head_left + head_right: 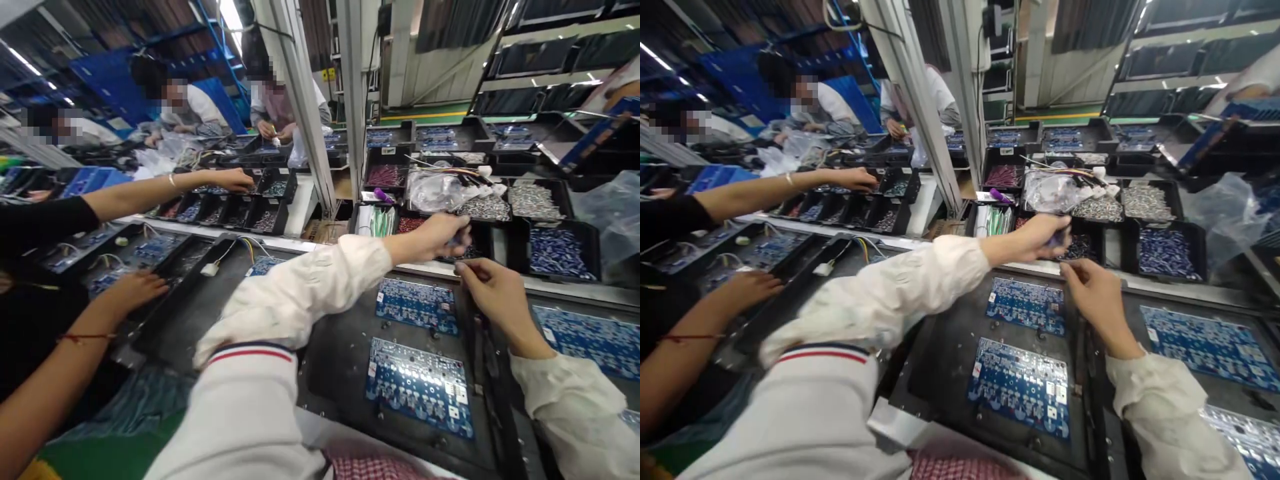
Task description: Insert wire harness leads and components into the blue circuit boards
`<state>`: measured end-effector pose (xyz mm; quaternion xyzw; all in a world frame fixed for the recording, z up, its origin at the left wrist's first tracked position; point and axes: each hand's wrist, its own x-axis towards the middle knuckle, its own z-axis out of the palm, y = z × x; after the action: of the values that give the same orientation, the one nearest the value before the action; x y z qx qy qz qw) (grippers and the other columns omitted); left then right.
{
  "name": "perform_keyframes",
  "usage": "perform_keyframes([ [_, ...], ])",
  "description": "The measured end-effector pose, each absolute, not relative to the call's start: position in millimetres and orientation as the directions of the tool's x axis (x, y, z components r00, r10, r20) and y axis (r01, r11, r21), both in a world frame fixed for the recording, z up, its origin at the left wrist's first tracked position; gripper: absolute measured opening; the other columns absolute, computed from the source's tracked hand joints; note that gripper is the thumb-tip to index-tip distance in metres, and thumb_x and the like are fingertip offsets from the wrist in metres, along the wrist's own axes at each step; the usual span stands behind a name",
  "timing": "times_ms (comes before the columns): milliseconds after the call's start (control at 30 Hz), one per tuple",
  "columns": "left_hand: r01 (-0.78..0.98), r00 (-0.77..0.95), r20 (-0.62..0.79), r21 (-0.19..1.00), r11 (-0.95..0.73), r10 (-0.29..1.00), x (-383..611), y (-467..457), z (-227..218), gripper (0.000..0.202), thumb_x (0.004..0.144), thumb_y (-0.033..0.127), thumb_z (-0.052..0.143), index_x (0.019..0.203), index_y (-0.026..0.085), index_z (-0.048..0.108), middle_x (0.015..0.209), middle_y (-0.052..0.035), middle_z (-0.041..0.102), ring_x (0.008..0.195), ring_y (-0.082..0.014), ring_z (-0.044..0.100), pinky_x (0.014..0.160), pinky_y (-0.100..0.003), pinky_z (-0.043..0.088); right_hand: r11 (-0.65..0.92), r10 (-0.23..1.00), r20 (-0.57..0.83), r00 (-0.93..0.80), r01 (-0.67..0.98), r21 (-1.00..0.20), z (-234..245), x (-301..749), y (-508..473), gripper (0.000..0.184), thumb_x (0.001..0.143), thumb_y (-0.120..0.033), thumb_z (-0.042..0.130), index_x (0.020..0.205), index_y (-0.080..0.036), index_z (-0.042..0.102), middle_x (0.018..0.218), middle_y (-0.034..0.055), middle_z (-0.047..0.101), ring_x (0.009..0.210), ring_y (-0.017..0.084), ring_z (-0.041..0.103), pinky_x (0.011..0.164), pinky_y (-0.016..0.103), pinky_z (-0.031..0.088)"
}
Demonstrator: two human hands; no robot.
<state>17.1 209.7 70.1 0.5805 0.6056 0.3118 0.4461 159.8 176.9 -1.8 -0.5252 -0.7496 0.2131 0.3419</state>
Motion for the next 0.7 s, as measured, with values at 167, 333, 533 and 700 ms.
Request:
perform_keyframes([
  [167, 0.339, 0.172, -0.279, 0.917, 0.209, 0.945, -3.8, 195.7, 41.6, 0.035, 0.093, 0.029, 0.029, 0.066, 0.015, 0.044, 0.052, 0.0028, 0.045, 0.036, -0.0028, 0.036, 0.037, -0.016, 0.027, 0.350, 0.937, 0.265, -0.229, 0.609, -0.711, 8.7, 146.5, 170.5, 0.028, 0.078, -0.037, 0.052, 0.087, -0.016, 0.068, 0.079, 0.0073, 0.071, 0.069, 0.019, 0.064, 0.064, 0.029, 0.046],
  [333, 0.452, 0.240, 0.006, 0.884, -0.117, 0.971, 80.2, 279.2, 46.5, 0.026, 0.091, 0.022, 0.034, 0.077, 0.012, 0.053, 0.079, -0.0092, 0.062, 0.064, -0.0091, 0.056, 0.060, -0.022, 0.044, 0.224, 0.949, 0.316, 0.006, 0.691, -0.687, 11.3, 179.2, 192.8, 0.032, 0.076, -0.040, 0.049, 0.079, -0.015, 0.069, 0.072, 0.0089, 0.070, 0.063, 0.019, 0.062, 0.063, 0.029, 0.044],
  [533, 0.575, 0.392, 0.152, 0.729, -0.371, 0.907, 187.1, 314.1, 48.1, 0.015, 0.077, 0.017, 0.061, 0.090, 0.010, 0.064, 0.108, -0.0173, 0.064, 0.105, -0.0226, 0.056, 0.091, -0.033, 0.041, 0.118, 0.940, 0.318, 0.124, 0.757, -0.643, -7.0, 220.0, 213.2, 0.035, 0.071, -0.040, 0.047, 0.071, -0.013, 0.068, 0.066, 0.0110, 0.069, 0.059, 0.021, 0.060, 0.055, 0.029, 0.040],
  [700, 0.770, 0.305, 0.174, 0.534, -0.350, 0.936, 126.4, 315.3, 77.9, 0.014, 0.078, 0.022, 0.059, 0.080, 0.010, 0.067, 0.104, -0.0086, 0.066, 0.106, -0.0120, 0.054, 0.090, -0.012, 0.037, 0.138, 0.954, 0.289, 0.084, 0.731, -0.669, -9.1, 208.7, 208.7, 0.036, 0.074, -0.042, 0.047, 0.075, -0.014, 0.069, 0.072, 0.0106, 0.071, 0.064, 0.021, 0.063, 0.061, 0.030, 0.042],
])
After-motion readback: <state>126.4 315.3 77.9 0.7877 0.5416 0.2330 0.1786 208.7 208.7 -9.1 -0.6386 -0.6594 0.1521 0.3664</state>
